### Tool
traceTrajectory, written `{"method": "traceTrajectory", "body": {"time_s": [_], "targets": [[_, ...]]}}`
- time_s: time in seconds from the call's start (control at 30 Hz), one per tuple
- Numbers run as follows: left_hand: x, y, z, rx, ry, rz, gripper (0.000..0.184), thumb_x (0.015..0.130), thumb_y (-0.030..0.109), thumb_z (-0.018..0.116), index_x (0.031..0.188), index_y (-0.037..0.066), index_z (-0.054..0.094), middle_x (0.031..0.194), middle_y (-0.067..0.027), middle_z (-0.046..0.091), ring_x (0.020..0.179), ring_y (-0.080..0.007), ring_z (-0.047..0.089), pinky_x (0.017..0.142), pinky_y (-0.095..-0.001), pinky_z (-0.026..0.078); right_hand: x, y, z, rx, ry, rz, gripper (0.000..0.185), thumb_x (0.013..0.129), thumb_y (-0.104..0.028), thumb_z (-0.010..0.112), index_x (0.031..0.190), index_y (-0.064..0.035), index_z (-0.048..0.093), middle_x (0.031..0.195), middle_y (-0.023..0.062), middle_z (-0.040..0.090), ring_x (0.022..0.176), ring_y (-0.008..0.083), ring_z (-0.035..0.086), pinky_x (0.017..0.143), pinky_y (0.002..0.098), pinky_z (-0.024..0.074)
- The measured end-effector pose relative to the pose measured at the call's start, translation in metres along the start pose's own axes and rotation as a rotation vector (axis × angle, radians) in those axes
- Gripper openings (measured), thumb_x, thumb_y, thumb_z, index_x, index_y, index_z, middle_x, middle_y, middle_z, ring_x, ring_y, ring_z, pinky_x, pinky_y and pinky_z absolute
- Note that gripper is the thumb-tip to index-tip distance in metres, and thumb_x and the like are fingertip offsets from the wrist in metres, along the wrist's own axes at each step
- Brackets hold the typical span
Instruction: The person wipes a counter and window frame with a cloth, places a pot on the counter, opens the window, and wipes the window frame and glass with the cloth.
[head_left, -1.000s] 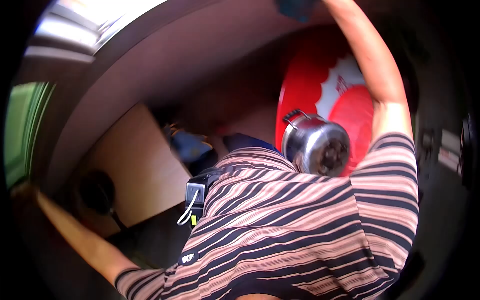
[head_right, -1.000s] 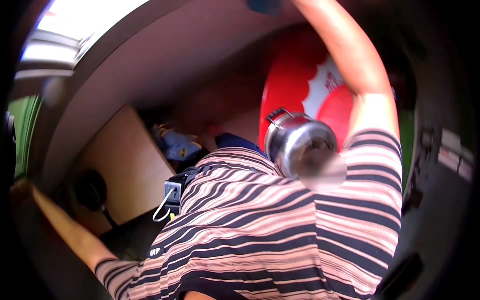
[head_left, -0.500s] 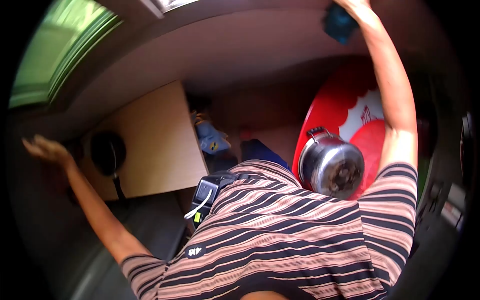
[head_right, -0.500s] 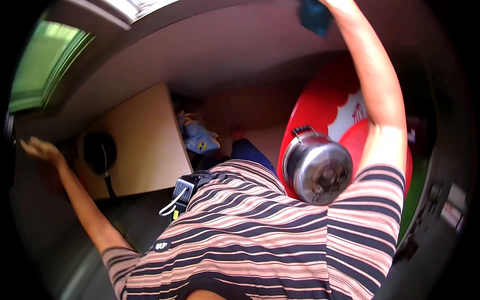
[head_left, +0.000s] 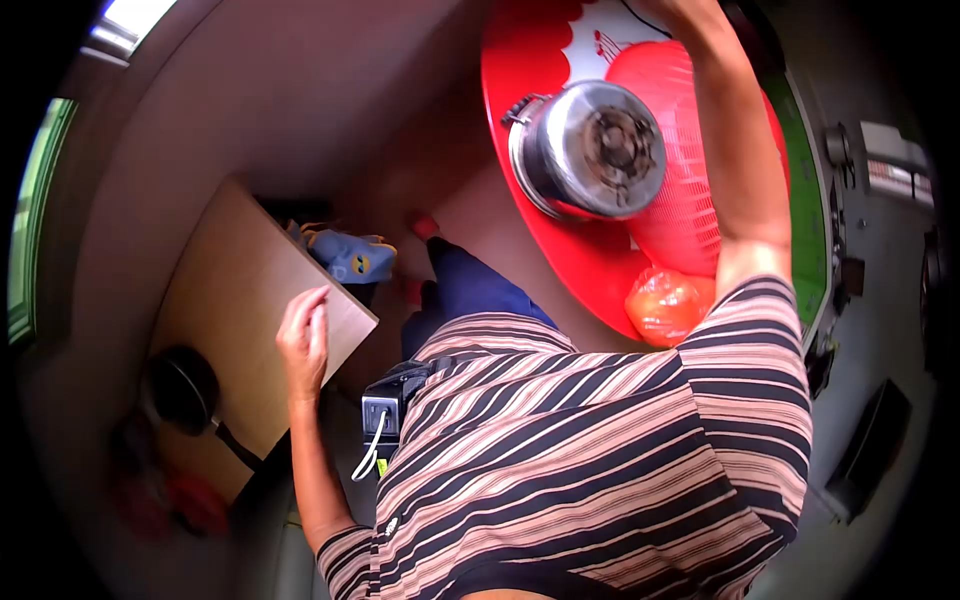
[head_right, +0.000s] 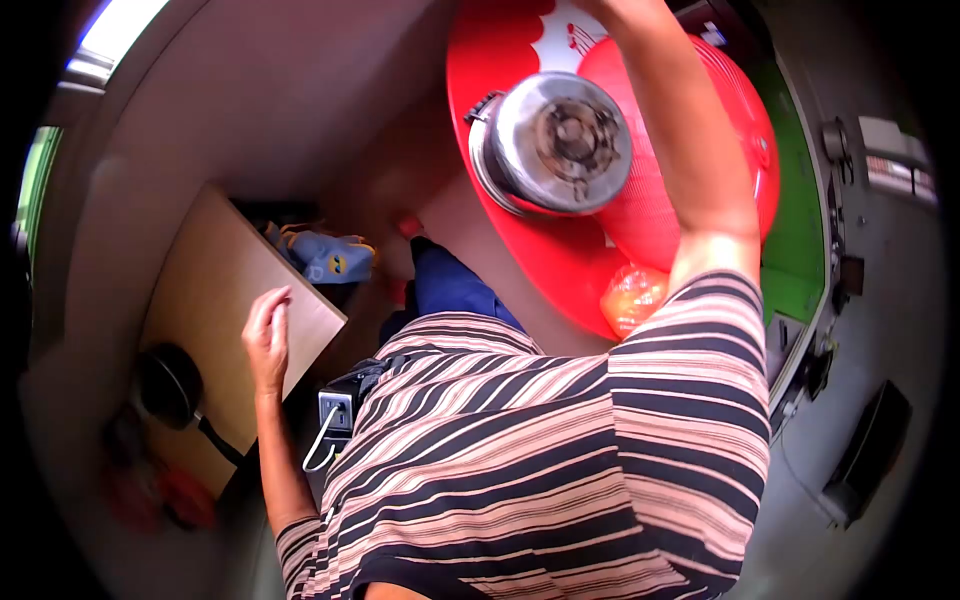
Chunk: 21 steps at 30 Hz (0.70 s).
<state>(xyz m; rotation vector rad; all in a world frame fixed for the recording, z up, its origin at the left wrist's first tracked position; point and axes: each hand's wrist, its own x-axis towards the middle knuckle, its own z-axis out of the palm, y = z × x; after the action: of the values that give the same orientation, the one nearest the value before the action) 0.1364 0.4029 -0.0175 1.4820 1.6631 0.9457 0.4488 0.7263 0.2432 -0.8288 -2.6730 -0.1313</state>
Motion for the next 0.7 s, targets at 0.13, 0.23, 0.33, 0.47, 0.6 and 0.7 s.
{"method": "traceTrajectory", "body": {"time_s": [0.13,0.23,0.33,0.47,0.6,0.7], "targets": [[0.021,0.014,0.054,-0.178,-0.258,0.008,0.020,0.092,0.006,0.057,0.108,0.001,0.067,0.099,-0.0106,0.068,0.089,-0.0193,0.065,0.076,-0.0280,0.050,-0.137,-0.017,-0.031,0.200,0.065,0.510,0.024,0.095,-0.016,0.054,0.111,-0.0010,0.064,0.102,0.0104,0.068,0.088,0.0197,0.065,0.082,0.0307,0.0502],[0.042,0.026,0.111,-0.476,-0.400,-0.187,0.023,0.096,0.016,0.055,0.111,0.004,0.067,0.100,-0.0079,0.068,0.088,-0.0159,0.064,0.079,-0.0300,0.050,-0.242,-0.046,-0.025,0.445,0.150,0.926,0.014,0.092,-0.012,0.060,0.099,-0.0016,0.067,0.094,0.0059,0.067,0.081,0.0118,0.062,0.077,0.0260,0.0506],[0.067,0.051,0.154,-0.540,-0.568,-0.386,0.038,0.099,0.035,0.050,0.125,0.009,0.059,0.108,-0.0042,0.066,0.093,-0.0106,0.062,0.079,-0.0242,0.047,-0.345,-0.073,0.006,0.303,0.065,0.927,0.011,0.089,-0.010,0.062,0.095,-0.0026,0.066,0.088,0.0115,0.066,0.081,0.0240,0.065,0.074,0.0337,0.0510],[0.106,0.056,0.239,-0.748,-0.549,-0.648,0.067,0.096,0.057,0.044,0.140,0.007,0.040,0.128,-0.0106,0.057,0.110,-0.0201,0.057,0.092,-0.0354,0.044,-0.409,-0.102,0.003,0.214,0.001,1.051,0.009,0.088,-0.008,0.061,0.095,-0.0031,0.066,0.088,0.0129,0.063,0.084,0.0303,0.064,0.073,0.0373,0.0500],[0.125,0.070,0.300,-1.085,-0.563,-0.787,0.071,0.094,0.064,0.038,0.138,0.009,0.041,0.126,-0.0098,0.056,0.107,-0.0221,0.055,0.100,-0.0418,0.037,-0.434,-0.128,-0.034,0.182,0.082,1.099,0.011,0.088,-0.004,0.061,0.097,-0.0013,0.066,0.092,0.0138,0.064,0.088,0.0312,0.063,0.078,0.0373,0.0495],[0.131,0.044,0.350,-1.479,-0.286,-0.737,0.046,0.096,0.058,0.042,0.105,0.015,0.055,0.081,-0.0008,0.054,0.071,-0.0166,0.051,0.061,-0.0338,0.043,-0.463,-0.137,-0.033,0.193,0.086,1.114,0.011,0.088,-0.003,0.060,0.097,0.0017,0.065,0.095,0.0160,0.064,0.088,0.0325,0.062,0.080,0.0382,0.0491]]}}
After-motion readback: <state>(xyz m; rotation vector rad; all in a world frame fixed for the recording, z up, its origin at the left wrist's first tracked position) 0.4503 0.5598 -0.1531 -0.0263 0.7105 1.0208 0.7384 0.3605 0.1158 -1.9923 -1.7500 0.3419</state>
